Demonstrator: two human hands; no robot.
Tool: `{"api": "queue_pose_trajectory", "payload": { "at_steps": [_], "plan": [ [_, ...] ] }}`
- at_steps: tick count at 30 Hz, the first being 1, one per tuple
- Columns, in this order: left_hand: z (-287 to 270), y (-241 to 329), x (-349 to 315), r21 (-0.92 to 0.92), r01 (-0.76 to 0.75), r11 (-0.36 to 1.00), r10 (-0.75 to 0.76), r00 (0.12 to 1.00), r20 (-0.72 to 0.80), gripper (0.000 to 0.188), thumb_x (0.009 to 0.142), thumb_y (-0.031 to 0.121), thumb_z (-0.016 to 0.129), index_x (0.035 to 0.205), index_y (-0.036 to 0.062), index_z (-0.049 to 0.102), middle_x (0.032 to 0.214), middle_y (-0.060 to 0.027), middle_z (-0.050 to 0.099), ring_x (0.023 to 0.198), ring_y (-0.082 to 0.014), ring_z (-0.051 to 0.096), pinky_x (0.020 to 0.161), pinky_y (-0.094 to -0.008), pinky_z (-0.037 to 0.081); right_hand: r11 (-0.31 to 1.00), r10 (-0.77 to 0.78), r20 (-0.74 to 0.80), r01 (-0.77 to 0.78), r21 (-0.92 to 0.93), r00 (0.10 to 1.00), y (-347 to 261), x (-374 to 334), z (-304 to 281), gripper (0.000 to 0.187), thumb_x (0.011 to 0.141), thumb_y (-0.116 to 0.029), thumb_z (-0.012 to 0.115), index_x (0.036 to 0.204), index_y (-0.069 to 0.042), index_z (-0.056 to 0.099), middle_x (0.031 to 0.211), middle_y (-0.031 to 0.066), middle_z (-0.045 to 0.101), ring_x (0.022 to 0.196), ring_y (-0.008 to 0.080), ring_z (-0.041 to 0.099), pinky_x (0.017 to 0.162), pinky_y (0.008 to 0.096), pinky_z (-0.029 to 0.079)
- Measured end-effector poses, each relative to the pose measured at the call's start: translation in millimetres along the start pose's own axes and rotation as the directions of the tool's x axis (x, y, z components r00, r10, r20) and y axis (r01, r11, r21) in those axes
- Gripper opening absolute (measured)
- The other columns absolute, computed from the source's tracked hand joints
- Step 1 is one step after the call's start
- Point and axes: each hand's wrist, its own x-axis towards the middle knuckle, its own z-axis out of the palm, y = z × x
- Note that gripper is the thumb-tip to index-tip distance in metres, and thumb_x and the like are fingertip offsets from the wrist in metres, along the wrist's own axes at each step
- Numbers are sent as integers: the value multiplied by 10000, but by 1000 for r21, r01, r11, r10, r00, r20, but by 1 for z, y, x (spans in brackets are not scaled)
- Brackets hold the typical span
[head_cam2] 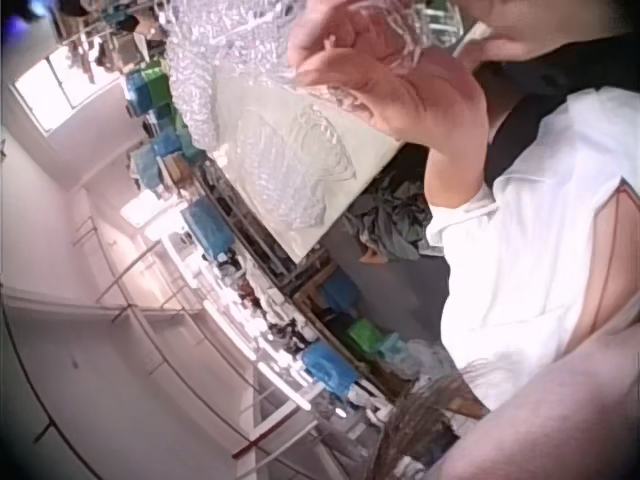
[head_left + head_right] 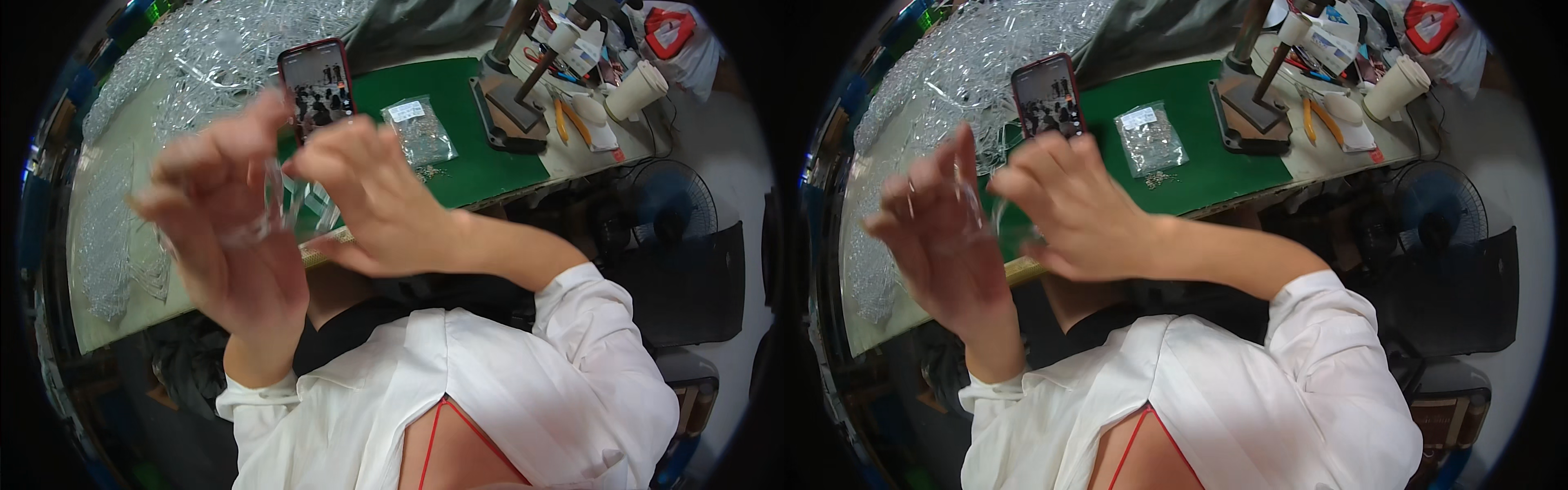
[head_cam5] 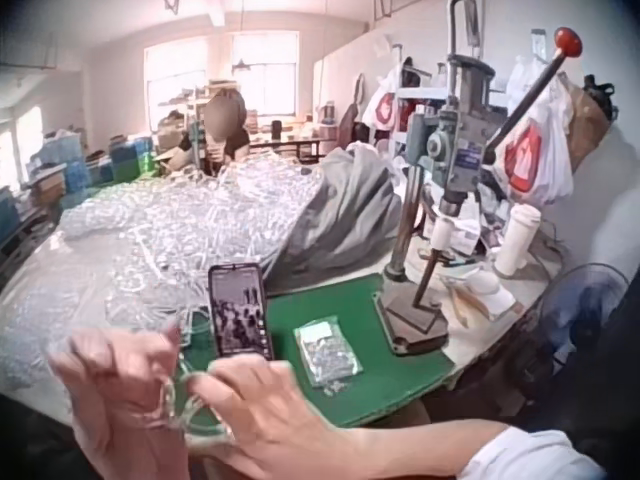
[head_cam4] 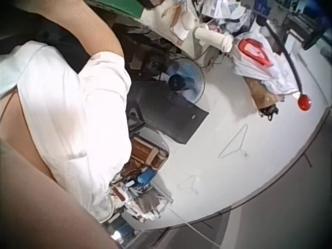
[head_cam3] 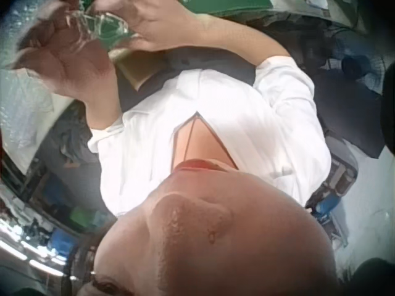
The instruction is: The person repeatedly picks up clear plastic decorative pieces and small metal components from a green work surface, then fastens the components to the plastic pieces by hand. The person places each assembled piece aside and continues the cycle with additional items.
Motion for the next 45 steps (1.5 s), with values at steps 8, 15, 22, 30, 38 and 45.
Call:
{"api": "queue_pose_trajectory", "payload": {
  "at_steps": [8,15,22,30,38,45],
  "plan": [
    [33,19,-72,-103,553,827,-559,828,-47,713,737,199,833,1194,-28,334,799,-276,671,770,-364,699,833,-464,530,940,-15,425,-132,314,905,12,-90,3,696,732,-111,695,1364,-54,411,1471,139,371,1394,313,314,998,428,365],
    [5,-19,-87,550,158,820,-339,909,243,881,594,497,814,1249,70,408,848,-173,704,786,-307,702,768,-411,562,913,403,122,-389,-125,907,64,-118,-51,325,775,-52,648,1099,-73,649,1009,107,563,903,278,529,777,368,448],
    [16,-28,-84,610,394,687,-323,918,-230,664,662,274,885,1084,93,406,786,-165,651,674,-198,632,487,-223,437,892,407,261,-319,-321,875,79,-124,-62,310,819,-134,664,1126,-101,649,917,56,520,846,250,506,745,357,428],
    [-5,-18,-84,683,314,660,-257,948,-188,302,752,76,731,958,-9,527,894,-213,587,798,-211,578,689,-301,483,915,403,221,-388,-109,888,85,-132,-80,137,803,-12,641,931,-57,662,904,76,590,849,239,560,731,316,462],
    [-10,-38,-76,689,147,710,-193,981,-11,481,884,-55,498,1335,62,380,1179,-269,537,915,-322,631,862,-429,513,878,455,310,-478,-1,835,102,-124,-81,69,782,-6,673,844,-13,645,795,52,600,728,186,589,644,284,468],
    [-12,-39,-81,834,112,540,-199,980,-2,324,978,34,420,1300,31,381,1084,-305,593,896,-343,658,788,-427,548,871,466,320,-492,0,825,106,-123,-77,75,779,-18,695,827,-8,638,784,42,582,688,158,593,605,276,470]
  ]
}}
